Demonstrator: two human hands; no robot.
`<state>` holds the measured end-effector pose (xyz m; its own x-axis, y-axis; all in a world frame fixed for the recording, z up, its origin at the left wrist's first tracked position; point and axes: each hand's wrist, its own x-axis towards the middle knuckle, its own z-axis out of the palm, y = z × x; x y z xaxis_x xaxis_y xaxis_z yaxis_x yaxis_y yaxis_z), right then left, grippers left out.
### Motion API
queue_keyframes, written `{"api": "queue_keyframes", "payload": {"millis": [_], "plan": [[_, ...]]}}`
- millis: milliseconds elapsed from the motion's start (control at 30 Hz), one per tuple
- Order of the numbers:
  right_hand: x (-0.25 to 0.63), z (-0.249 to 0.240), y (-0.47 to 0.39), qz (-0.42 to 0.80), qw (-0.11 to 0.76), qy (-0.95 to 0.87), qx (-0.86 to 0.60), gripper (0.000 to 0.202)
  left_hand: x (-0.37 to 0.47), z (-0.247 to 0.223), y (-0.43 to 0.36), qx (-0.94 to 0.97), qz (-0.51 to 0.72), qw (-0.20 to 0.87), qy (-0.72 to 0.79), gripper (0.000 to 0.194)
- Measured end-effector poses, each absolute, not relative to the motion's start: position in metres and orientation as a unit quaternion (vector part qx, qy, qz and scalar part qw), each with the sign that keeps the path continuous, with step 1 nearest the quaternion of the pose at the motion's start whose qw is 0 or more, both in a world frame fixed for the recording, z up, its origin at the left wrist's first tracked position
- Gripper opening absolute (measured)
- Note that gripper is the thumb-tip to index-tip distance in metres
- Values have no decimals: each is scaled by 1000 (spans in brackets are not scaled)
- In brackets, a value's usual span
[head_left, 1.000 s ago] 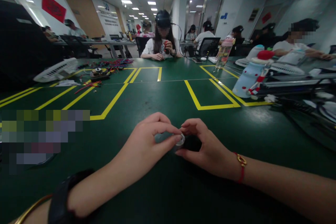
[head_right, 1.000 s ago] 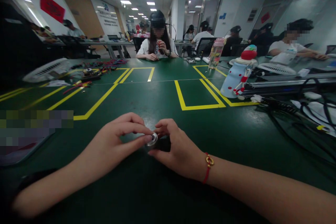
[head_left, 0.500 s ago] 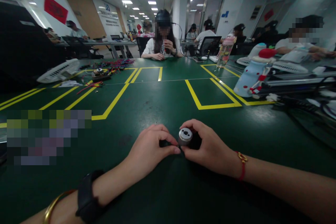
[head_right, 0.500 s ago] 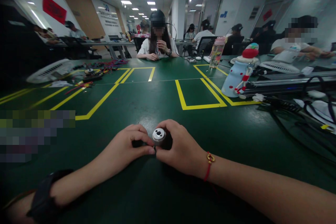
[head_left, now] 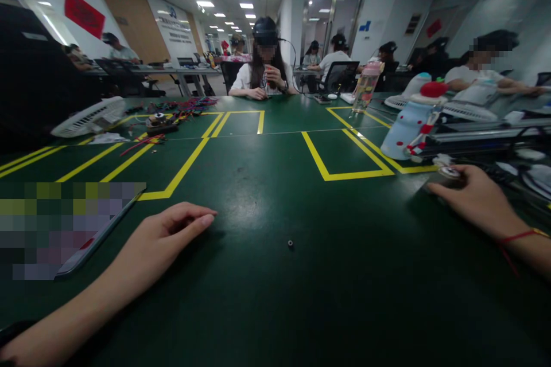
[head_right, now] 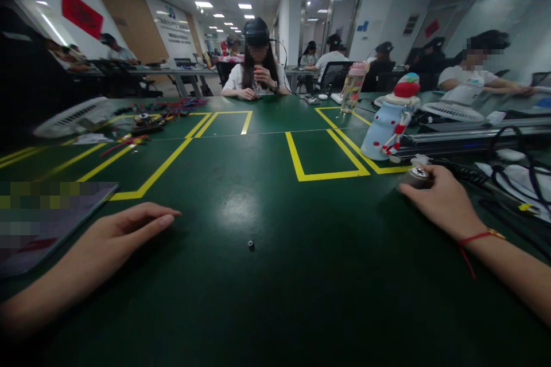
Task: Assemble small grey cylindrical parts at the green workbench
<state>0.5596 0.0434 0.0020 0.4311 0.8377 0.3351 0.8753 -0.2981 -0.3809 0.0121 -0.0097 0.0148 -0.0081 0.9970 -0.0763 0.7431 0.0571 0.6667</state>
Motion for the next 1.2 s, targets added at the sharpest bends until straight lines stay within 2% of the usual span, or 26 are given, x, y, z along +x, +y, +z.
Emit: {"api": "queue_keyframes", "payload": {"millis": [100,167,200,267,367,467,567,667,800,967,1200], "plan": [[541,3,38,-165,244,-554,-779,86,17,12,-9,661,235,268,660,42],[499,5,29,-214,238,-642,-697,85,18,11,-8,668,234,262,656,42],[472,6,23,-202,232,-702,-643,77,18,10,-8,671,232,261,654,42],[415,7,9,-68,206,-802,-556,58,16,7,-8,676,225,261,652,41],[345,5,-7,86,185,-860,-467,43,11,3,-7,684,220,258,646,41],[324,9,-4,127,193,-869,-438,22,9,1,-7,684,228,253,645,40],[359,24,16,55,251,-840,-478,26,12,3,-8,680,229,257,647,41],[432,40,39,-95,291,-777,-550,36,15,6,-8,665,229,258,662,44],[533,45,53,-230,214,-682,-660,47,15,4,-8,656,232,255,671,45],[587,38,49,-228,67,-612,-754,50,12,-1,-7,665,235,251,663,43],[582,44,47,-202,58,-589,-780,51,13,2,-10,672,240,245,656,44]]}}
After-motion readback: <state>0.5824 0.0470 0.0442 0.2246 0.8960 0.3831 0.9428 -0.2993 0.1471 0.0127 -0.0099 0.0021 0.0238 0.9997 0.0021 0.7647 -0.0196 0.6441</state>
